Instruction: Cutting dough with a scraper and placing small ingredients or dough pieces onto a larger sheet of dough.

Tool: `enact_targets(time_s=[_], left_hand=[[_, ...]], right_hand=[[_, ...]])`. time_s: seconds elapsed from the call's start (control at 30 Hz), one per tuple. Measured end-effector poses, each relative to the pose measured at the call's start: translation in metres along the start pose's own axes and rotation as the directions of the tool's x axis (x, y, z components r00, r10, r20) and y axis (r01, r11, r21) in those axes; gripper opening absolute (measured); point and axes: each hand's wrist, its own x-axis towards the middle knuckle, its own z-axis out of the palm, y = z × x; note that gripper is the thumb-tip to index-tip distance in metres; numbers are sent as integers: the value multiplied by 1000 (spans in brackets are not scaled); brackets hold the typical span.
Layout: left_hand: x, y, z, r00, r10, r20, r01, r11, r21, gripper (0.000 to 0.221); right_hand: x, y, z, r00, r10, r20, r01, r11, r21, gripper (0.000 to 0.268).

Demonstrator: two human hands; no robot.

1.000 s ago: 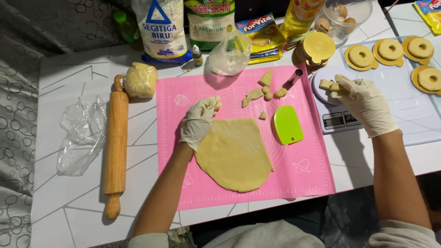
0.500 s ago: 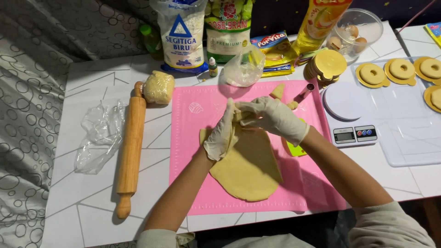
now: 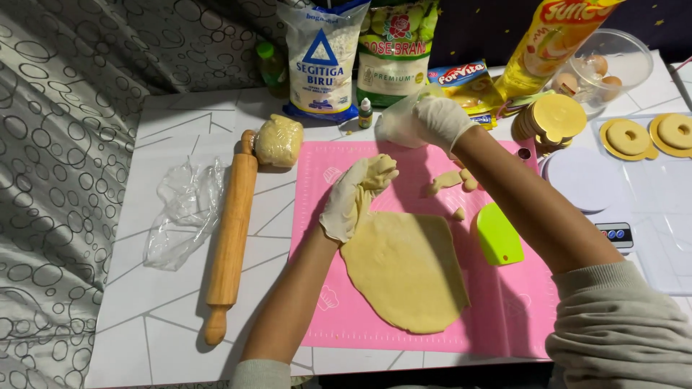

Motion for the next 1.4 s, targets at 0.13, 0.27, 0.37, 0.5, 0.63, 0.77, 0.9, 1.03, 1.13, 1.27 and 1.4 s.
enact_targets(time_s=[0.13, 0.27, 0.37, 0.5, 0.63, 0.77, 0.9, 1.03, 1.13, 1.27, 1.4], left_hand=[[-10, 10, 15, 994, 41, 100, -27, 991, -134, 38], [7, -4, 2, 1000, 18, -19, -17, 1000, 6, 33], [7, -2, -1, 1000, 16, 24, -16, 1000, -14, 32], [5, -2, -10, 989, 2, 147, 23, 985, -171, 41], [-1, 10, -7, 969, 7, 246, 21, 993, -112, 50], [30, -18, -45, 946, -37, 323, 117, 965, -234, 66], [-8, 10, 12, 985, 22, 170, -5, 995, -97, 63], [-12, 4, 17, 979, 31, 202, 3, 986, -164, 45], [-13, 2, 16, 983, 65, 172, -50, 995, -91, 38], [-21, 8, 30, 983, 79, 165, -66, 994, -85, 33], [-13, 0, 23, 989, 66, 135, -58, 997, -58, 32]], right_hand=[[4, 8, 33, 1000, 19, 15, -18, 999, -26, 19], [3, 24, 58, 999, 45, 25, -43, 997, -66, 21], [-1, 36, 75, 998, 54, 33, -51, 994, -93, 22], [1, 63, 93, 997, 61, 41, -55, 991, -124, 24], [3, 98, 111, 996, 75, 47, -67, 984, -165, 28], [-14, 26, -10, 992, 100, 76, -110, 984, 143, 21], [-40, -52, -96, 981, -37, -188, 49, 997, 59, 35], [-63, -88, -89, 989, 18, -150, 11, 982, 187, 28], [-70, -113, -82, 993, 53, -109, -17, 952, 307, 22], [-72, -123, -78, 994, 105, -36, -76, 882, 465, 12], [-74, -124, -77, 991, 132, 26, -124, 822, 555, 7]])
